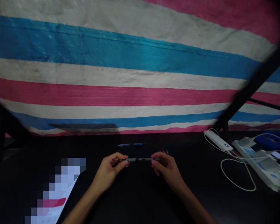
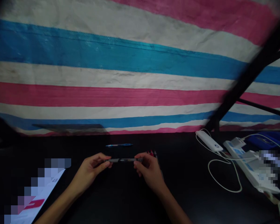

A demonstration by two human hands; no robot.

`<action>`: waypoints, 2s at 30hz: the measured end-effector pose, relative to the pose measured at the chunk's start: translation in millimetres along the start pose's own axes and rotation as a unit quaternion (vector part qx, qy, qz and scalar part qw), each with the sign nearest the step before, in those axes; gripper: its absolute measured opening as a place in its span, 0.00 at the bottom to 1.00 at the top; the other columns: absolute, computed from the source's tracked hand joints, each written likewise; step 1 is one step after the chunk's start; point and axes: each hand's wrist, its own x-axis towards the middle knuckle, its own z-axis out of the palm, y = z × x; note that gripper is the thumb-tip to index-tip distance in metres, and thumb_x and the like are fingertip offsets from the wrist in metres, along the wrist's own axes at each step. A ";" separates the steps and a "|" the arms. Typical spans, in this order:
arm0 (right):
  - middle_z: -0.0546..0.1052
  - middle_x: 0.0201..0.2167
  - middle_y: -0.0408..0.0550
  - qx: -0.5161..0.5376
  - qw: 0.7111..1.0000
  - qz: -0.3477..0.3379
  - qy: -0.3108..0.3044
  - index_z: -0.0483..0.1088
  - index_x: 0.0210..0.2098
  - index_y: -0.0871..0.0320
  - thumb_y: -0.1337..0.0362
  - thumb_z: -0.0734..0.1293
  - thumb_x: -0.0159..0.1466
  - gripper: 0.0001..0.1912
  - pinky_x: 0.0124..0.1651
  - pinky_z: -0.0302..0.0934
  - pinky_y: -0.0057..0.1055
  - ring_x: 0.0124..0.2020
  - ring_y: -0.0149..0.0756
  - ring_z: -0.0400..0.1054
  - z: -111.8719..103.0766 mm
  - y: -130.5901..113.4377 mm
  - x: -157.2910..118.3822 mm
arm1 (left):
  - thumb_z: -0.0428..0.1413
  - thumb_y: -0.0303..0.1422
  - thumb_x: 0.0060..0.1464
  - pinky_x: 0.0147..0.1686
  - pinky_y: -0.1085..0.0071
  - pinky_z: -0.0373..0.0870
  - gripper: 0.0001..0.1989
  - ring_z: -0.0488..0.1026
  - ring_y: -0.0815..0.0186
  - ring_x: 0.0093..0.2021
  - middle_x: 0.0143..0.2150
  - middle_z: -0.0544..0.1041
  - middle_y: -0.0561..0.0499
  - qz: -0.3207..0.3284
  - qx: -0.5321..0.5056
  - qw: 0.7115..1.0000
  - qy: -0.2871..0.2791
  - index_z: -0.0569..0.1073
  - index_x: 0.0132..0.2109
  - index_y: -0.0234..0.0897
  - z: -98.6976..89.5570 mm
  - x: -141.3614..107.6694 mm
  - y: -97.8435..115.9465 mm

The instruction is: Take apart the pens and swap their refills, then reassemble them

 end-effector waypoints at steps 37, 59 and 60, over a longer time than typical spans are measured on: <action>0.73 0.33 0.45 -0.028 0.998 -0.055 0.001 0.68 0.42 0.55 0.59 0.71 0.55 0.17 0.22 0.60 0.24 0.26 0.30 0.66 -3.9 -4.5 -1.8 | 0.60 0.34 0.49 0.35 0.71 0.66 0.08 0.73 0.66 0.32 0.27 0.76 0.52 -0.002 -0.010 1.000 -0.009 0.75 0.36 0.35 2.8 -1.6 4.1; 0.71 0.24 0.43 -0.129 0.990 -0.062 -0.002 0.72 0.38 0.57 0.58 0.68 0.58 0.11 0.23 0.57 0.26 0.22 0.30 0.64 -6.7 -6.2 -4.0 | 0.59 0.36 0.49 0.32 0.70 0.66 0.09 0.72 0.66 0.29 0.26 0.76 0.51 0.007 0.008 1.000 -0.005 0.74 0.35 0.34 0.8 -1.9 6.0; 0.71 0.22 0.43 -0.142 0.988 -0.064 0.000 0.73 0.37 0.58 0.58 0.67 0.59 0.11 0.23 0.57 0.26 0.21 0.30 0.64 -6.9 -7.1 -4.1 | 0.59 0.35 0.49 0.32 0.70 0.66 0.08 0.71 0.66 0.28 0.26 0.76 0.51 0.006 0.004 1.000 -0.005 0.74 0.35 0.35 0.8 -2.0 5.7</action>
